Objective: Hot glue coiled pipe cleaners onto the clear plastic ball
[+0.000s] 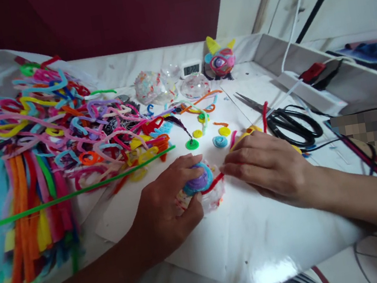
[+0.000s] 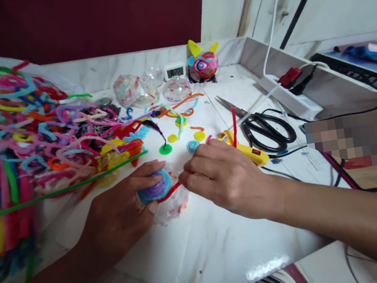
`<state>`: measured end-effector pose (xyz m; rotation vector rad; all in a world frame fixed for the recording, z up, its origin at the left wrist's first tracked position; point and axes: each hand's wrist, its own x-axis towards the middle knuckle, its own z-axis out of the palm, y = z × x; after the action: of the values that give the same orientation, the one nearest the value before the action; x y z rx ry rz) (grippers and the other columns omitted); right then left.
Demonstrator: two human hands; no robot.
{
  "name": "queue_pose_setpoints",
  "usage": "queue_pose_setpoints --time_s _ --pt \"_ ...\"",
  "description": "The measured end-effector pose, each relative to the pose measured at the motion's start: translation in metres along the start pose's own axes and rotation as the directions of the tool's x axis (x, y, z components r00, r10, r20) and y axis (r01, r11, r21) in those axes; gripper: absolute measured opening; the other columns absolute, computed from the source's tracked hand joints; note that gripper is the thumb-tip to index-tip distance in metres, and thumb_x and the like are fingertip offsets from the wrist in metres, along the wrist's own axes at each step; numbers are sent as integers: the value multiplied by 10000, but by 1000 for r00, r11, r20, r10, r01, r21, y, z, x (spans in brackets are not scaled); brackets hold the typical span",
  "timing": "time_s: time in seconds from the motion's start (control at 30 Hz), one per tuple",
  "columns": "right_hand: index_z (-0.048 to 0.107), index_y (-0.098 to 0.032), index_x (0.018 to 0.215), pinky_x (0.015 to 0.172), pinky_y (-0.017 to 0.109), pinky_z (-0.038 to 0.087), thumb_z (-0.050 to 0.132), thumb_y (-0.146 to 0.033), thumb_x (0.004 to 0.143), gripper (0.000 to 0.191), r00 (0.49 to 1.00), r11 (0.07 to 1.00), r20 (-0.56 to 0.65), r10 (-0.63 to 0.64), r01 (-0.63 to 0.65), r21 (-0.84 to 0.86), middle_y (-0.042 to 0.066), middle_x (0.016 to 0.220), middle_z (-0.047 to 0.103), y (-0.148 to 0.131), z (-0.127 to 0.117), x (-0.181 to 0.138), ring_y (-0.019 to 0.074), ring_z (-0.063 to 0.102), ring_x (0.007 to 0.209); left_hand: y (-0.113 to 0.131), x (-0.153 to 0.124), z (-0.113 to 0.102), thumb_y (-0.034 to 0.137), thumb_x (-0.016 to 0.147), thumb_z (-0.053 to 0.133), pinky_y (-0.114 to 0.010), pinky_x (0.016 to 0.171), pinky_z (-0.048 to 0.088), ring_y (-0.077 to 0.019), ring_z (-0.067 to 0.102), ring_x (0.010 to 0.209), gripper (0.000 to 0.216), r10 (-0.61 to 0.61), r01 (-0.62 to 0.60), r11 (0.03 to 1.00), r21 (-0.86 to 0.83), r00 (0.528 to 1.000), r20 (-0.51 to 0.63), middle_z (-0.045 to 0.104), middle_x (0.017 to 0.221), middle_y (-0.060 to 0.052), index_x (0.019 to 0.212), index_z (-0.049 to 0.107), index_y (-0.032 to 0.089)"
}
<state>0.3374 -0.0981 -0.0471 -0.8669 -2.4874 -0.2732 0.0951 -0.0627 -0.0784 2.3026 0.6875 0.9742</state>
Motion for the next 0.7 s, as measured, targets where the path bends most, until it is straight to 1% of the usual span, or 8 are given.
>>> queue_pose_setpoints --time_s 0.1,0.17,0.3,0.37,0.43,0.53,0.6,0.7 --pt "673 -76 929 745 389 477 549 -77 903 127 999 985 -6 32 -31 170 146 882 707 3 1 5 227 619 852 -2 -1 1 105 807 584 -362 1108 453 -225 564 1267 342 -7 7 999 -43 1000 10 592 1361 -64 1131 575 214" --pt "678 -84 899 770 379 464 566 -116 911 117 997 955 31 75 -81 286 121 832 687 5 -2 8 207 608 839 -3 -2 1 108 813 594 -389 1100 465 -233 553 1280 354 -9 10 996 -85 1000 10 588 1364 -69 1146 573 225" --pt "693 -104 938 756 293 445 598 -191 922 130 962 823 205 179 -261 504 53 811 651 8 -12 16 136 591 796 -6 -4 3 110 822 594 -446 1104 463 -257 536 1298 374 -57 58 989 -138 998 16 568 1385 -65 1168 576 250" --pt "703 -115 931 694 244 444 582 -209 931 153 909 719 350 227 -399 569 33 812 655 10 -17 20 107 592 755 -6 -5 3 116 825 591 -458 1106 461 -263 532 1303 387 -68 70 987 -145 998 20 557 1396 -56 1181 574 266" --pt "713 -125 915 647 232 446 564 -264 939 206 827 616 500 256 -538 575 23 796 667 12 -19 24 107 594 724 -6 -6 2 125 822 588 -460 1109 459 -262 538 1296 399 -64 66 989 -129 998 23 552 1401 -46 1190 573 278" --pt "718 -126 870 595 234 443 560 -291 926 236 726 521 647 232 -654 548 7 733 661 16 -18 30 111 563 665 -7 -6 2 127 812 591 -453 1097 474 -263 542 1291 413 -62 64 991 -114 998 19 549 1405 -38 1191 568 288" --pt "716 -124 832 573 228 440 591 -244 891 183 694 496 683 227 -686 532 -2 706 656 18 -17 34 106 544 637 -7 -6 3 117 813 590 -448 1085 488 -265 537 1297 414 -72 73 990 -118 997 19 546 1408 -39 1188 565 289" --pt "731 -134 829 601 228 467 620 -181 849 122 683 497 686 253 -699 513 1 735 687 19 -16 41 111 583 665 -8 -7 4 116 820 586 -437 1088 485 -257 546 1288 396 -63 65 993 -96 998 24 558 1393 -42 1179 562 281"
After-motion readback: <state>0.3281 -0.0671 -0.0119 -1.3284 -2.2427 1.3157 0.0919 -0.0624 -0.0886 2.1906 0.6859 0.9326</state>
